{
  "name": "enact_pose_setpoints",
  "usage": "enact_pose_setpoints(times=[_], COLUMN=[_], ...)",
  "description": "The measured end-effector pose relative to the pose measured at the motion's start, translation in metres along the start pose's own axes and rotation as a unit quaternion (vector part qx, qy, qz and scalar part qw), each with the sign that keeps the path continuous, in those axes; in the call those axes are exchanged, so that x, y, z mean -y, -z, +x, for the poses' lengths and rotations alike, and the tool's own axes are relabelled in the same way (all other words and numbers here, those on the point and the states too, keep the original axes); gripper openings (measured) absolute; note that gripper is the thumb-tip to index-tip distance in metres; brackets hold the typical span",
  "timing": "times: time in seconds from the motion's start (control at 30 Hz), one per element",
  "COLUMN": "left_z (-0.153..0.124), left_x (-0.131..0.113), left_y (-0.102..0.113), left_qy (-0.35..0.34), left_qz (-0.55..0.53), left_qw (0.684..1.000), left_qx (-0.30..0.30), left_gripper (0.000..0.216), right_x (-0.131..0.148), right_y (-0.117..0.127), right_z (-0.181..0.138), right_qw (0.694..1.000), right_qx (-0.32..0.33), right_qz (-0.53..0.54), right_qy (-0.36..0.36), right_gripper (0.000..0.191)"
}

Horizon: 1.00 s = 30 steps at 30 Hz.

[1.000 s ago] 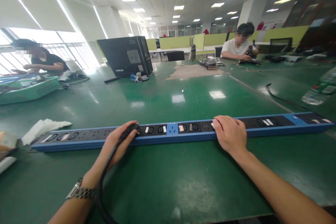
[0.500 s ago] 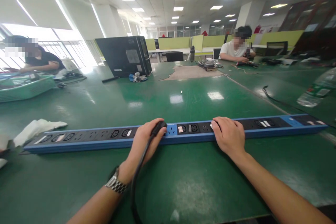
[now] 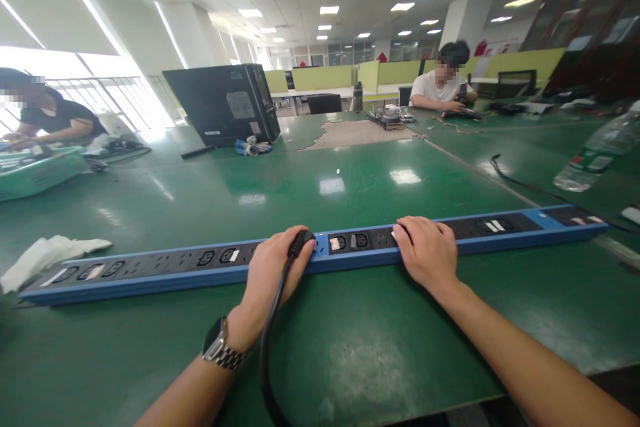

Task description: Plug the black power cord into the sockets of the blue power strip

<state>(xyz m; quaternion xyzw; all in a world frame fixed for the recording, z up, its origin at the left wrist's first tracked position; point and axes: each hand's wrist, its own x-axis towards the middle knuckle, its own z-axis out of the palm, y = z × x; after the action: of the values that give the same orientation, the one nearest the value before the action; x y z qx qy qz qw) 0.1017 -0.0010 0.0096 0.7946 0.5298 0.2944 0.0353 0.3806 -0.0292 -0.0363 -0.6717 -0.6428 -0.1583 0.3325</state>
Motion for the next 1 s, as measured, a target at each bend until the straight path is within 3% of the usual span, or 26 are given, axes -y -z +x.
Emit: enact_pose_setpoints(times=[0.1,0.23,0.37,0.43,0.53,0.6,0.7,0.83,1.0], left_z=[0.003,0.005,-0.001,-0.002,0.006,0.015,0.027,0.037,0.043], left_x=[-0.007,-0.014,-0.008,-0.003,-0.003,-0.014,-0.043,-0.078,-0.093], left_y=[-0.002,-0.007,-0.008,-0.007,-0.005,-0.006,-0.017,-0.044,-0.058], left_qy=[-0.038,-0.022,-0.05,-0.05,0.009,0.04,-0.004,-0.039,-0.038], left_qz=[0.028,0.024,0.033,0.001,-0.131,-0.22,-0.257,-0.207,-0.106], left_qw=[0.999,0.999,0.998,0.998,0.991,0.974,0.965,0.973,0.989], left_qx=[0.011,0.032,0.03,0.038,0.036,0.021,0.047,0.09,0.097], left_gripper=[0.03,0.028,0.033,0.033,0.031,0.031,0.026,0.021,0.023], right_x=[0.0,0.0,0.0,0.001,0.001,0.001,0.0,0.0,-0.001], right_y=[0.0,0.0,0.001,0.001,0.0,0.0,0.0,0.0,0.0], right_z=[0.0,-0.001,-0.001,0.0,0.0,0.0,-0.001,-0.001,0.0], right_qw=[1.0,1.0,1.0,1.0,1.0,1.0,1.0,1.0,1.0], right_qx=[0.001,0.003,0.001,0.003,0.002,0.0,-0.006,-0.005,-0.009], right_qz=[-0.003,-0.002,-0.009,-0.01,-0.006,-0.006,-0.011,-0.012,-0.009], right_qy=[-0.007,0.001,0.001,-0.002,-0.002,0.001,0.004,0.021,0.019], right_gripper=[0.036,0.035,0.035,0.035,0.035,0.035,0.035,0.034,0.033])
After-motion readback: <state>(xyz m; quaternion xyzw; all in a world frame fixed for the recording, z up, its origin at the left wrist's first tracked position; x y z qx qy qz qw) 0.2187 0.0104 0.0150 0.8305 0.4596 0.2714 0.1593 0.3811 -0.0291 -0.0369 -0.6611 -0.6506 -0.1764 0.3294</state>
